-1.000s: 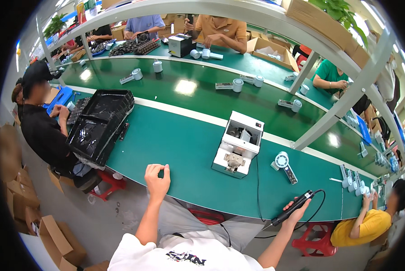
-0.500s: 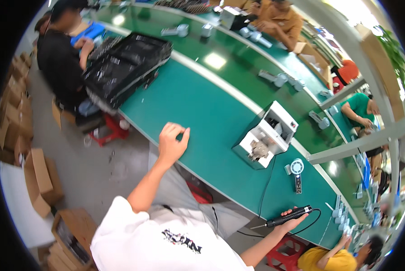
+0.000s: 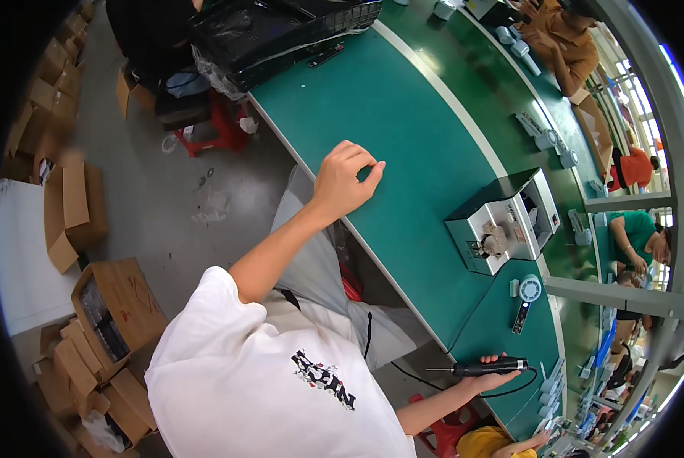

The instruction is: Assembling small handheld fan components by soldering wires and fitting parts together on an electronics assembly line.

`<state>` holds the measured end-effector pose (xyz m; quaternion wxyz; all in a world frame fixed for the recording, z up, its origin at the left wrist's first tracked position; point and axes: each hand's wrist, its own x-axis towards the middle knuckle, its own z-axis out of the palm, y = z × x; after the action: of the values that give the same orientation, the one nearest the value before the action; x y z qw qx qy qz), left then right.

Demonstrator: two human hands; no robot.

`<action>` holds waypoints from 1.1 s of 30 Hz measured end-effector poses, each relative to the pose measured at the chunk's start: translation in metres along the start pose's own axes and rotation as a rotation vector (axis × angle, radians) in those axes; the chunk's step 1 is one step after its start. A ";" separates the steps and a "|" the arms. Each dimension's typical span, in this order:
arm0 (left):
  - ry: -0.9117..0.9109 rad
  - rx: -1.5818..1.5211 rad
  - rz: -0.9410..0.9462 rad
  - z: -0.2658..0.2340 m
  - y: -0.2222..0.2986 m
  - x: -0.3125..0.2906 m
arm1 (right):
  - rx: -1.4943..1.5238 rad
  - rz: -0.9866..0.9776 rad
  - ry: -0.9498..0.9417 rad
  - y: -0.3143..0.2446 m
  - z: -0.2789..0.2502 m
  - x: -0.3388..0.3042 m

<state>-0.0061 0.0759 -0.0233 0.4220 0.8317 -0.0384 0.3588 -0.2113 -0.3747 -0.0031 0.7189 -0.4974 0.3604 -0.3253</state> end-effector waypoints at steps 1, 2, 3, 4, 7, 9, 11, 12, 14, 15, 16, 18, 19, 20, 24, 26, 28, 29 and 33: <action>0.000 0.000 -0.003 0.001 0.001 0.000 | 0.008 -0.006 0.013 -0.001 0.001 -0.002; -0.004 -0.007 -0.014 0.002 0.002 0.000 | 0.005 -0.006 0.012 -0.001 0.001 -0.003; -0.009 -0.013 -0.025 0.001 0.002 -0.001 | 0.009 0.000 0.016 -0.002 0.002 -0.003; -0.009 -0.011 -0.028 0.001 0.001 -0.002 | 0.012 0.007 0.019 -0.002 0.002 -0.004; -0.010 -0.017 -0.004 -0.002 -0.001 -0.002 | 0.001 -0.003 0.012 -0.002 0.003 -0.008; -0.013 -0.025 0.006 -0.004 0.001 -0.001 | 0.000 -0.003 0.017 -0.001 0.000 -0.009; -0.023 -0.034 0.019 0.000 0.002 0.000 | 0.027 -0.018 0.043 -0.002 0.000 -0.010; -0.027 -0.029 0.014 0.000 0.002 -0.001 | 0.013 0.004 0.060 -0.003 0.002 -0.011; -0.031 -0.018 0.019 0.000 0.003 0.001 | 0.008 0.038 0.085 -0.004 0.007 -0.013; -0.031 -0.019 0.016 -0.001 0.003 0.001 | 0.010 0.053 0.087 -0.002 0.009 -0.012; -0.025 -0.019 0.028 0.001 0.002 0.003 | 0.011 0.060 0.082 0.001 0.008 -0.008; 0.001 -0.031 0.069 -0.001 0.012 0.006 | 0.052 0.033 0.093 -0.007 0.008 -0.013; -0.002 -0.019 0.077 0.002 0.015 0.008 | 0.073 0.063 0.111 -0.009 0.008 -0.011; -0.009 -0.003 0.074 0.005 0.014 0.006 | 0.070 0.073 0.124 -0.009 0.010 -0.011; -0.026 0.011 -0.001 0.008 0.017 0.001 | 0.039 0.094 0.111 -0.011 0.019 -0.009; -0.128 -0.045 -0.007 0.002 0.029 0.003 | 0.026 0.149 0.058 -0.015 0.016 -0.008; -0.197 -0.157 -0.058 0.002 0.038 0.004 | 0.017 0.202 0.006 -0.020 0.010 -0.006; -0.237 -0.205 -0.097 0.003 0.039 0.000 | -0.008 0.198 -0.004 -0.020 0.008 -0.006; -0.338 -0.311 -0.176 0.021 0.057 -0.015 | 0.019 0.177 0.019 -0.018 0.002 -0.005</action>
<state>-0.0261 0.0201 -0.0022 0.5622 0.8051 -0.0906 0.1661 -0.2145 -0.3749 0.0159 0.7460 -0.4536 0.4068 -0.2688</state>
